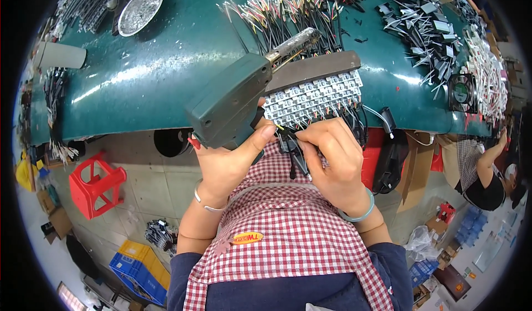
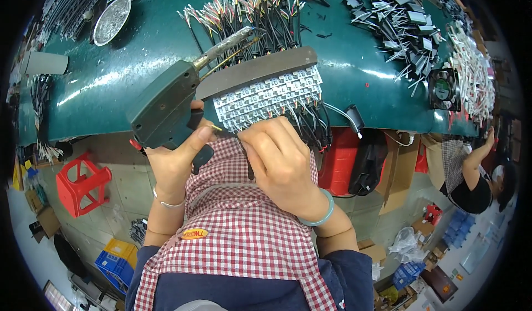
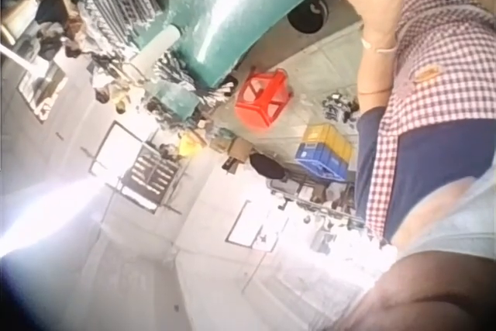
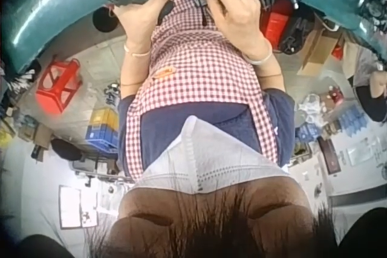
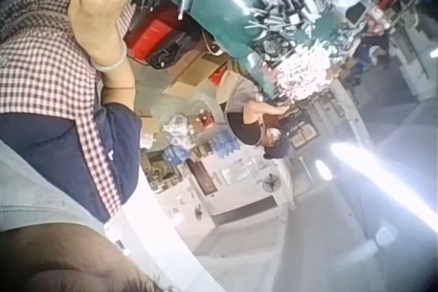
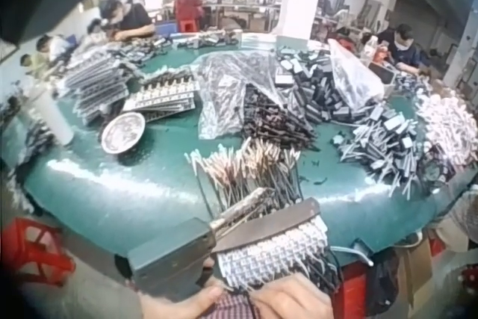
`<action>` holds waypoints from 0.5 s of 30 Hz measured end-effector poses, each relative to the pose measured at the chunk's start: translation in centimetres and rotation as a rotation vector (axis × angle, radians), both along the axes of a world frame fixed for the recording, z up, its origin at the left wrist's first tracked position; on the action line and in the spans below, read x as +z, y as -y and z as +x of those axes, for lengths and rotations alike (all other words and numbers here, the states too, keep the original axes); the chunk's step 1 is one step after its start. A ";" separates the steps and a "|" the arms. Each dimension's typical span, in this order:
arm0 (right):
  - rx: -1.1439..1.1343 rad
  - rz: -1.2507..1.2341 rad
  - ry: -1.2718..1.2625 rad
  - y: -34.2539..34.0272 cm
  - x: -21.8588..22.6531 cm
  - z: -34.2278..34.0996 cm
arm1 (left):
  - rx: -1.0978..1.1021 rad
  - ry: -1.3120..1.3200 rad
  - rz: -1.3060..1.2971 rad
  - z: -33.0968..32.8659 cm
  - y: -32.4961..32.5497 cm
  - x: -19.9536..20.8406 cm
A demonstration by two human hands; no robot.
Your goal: The person positions wires onto a circuit board fixture by hand and uses a handheld soldering tool to solder the wire connections.
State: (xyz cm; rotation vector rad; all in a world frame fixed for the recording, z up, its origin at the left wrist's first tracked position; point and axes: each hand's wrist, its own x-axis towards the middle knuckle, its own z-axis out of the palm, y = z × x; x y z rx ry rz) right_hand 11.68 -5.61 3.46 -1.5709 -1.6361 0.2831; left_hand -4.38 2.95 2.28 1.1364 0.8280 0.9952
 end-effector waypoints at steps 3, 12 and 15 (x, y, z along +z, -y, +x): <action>0.007 -0.001 0.003 0.1 -0.3 0.0 | -0.001 -0.017 0.046 -0.2 0.2 -0.3; -0.010 -0.109 -0.223 0.5 0.0 -0.5 | -0.041 0.023 -0.077 -0.2 0.2 0.1; -0.071 -0.134 -0.341 -0.1 -0.1 -1.5 | -0.051 0.056 -0.069 0.1 0.6 -0.4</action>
